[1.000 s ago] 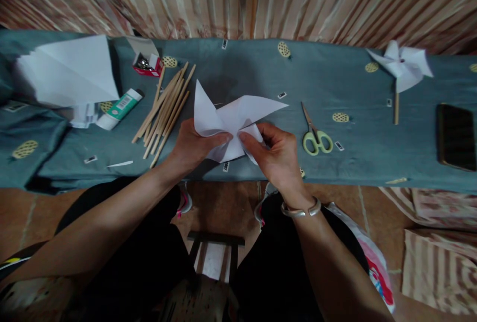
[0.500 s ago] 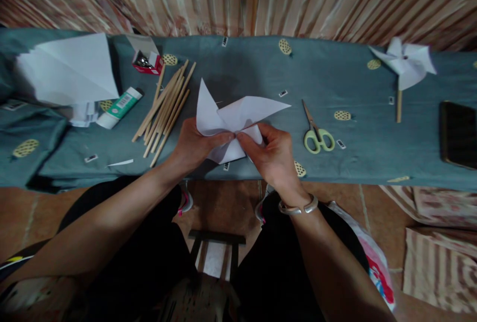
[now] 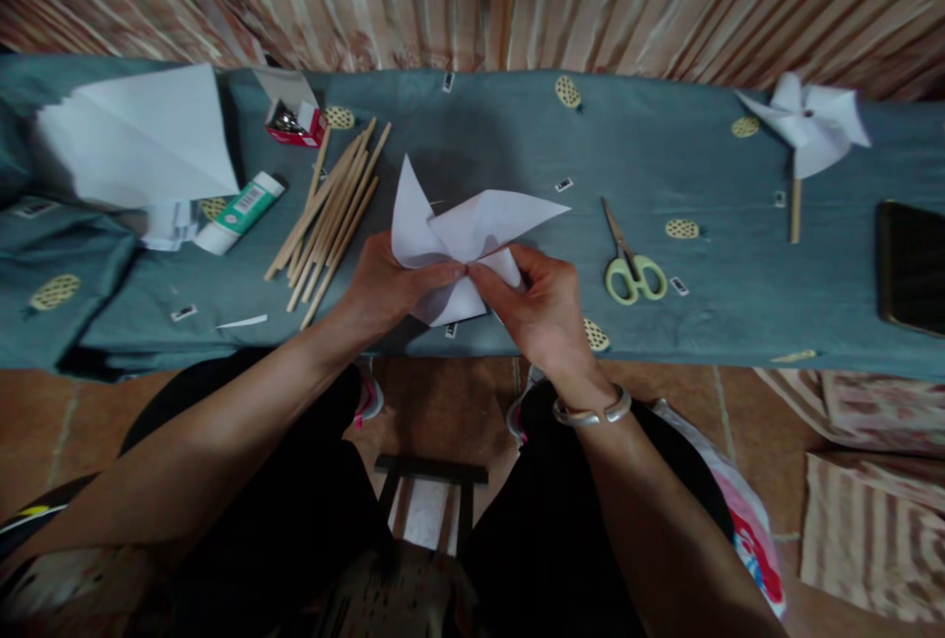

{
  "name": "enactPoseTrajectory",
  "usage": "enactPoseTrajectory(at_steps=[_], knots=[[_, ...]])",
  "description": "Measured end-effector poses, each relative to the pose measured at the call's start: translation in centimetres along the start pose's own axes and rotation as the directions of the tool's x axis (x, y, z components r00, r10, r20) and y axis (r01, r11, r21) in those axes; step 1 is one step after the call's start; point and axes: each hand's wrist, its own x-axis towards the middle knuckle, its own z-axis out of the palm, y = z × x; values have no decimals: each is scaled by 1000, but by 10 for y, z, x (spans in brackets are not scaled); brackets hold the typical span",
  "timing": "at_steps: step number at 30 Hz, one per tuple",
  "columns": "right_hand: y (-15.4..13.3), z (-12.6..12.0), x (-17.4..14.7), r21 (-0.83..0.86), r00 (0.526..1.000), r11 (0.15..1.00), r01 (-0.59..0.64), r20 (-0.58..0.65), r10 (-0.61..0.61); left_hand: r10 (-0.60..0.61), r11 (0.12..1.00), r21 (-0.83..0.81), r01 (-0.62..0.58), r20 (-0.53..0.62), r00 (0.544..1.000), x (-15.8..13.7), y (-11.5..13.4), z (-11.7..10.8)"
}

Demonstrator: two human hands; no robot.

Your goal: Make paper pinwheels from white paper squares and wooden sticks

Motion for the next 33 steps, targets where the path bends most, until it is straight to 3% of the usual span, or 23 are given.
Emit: enactPoseTrajectory(at_steps=[5,15,24,33], knots=[[-1,1,1,31,1000,999,-10,4,10,14,1000,23,-15,39,999,1,-3,-2],[2,8,-1,57,998,997,-61,-15,62,41,994,105,-41,5,999,-4,-2,-4],[3,7,-2,47,1000,999,-2,15,1,9,995,100,-7,-12,1000,-5,-1,-6],[4,5,1,87,999,996,-35,6,34,53,988,142,-52,-1,999,-2,-1,-6]])
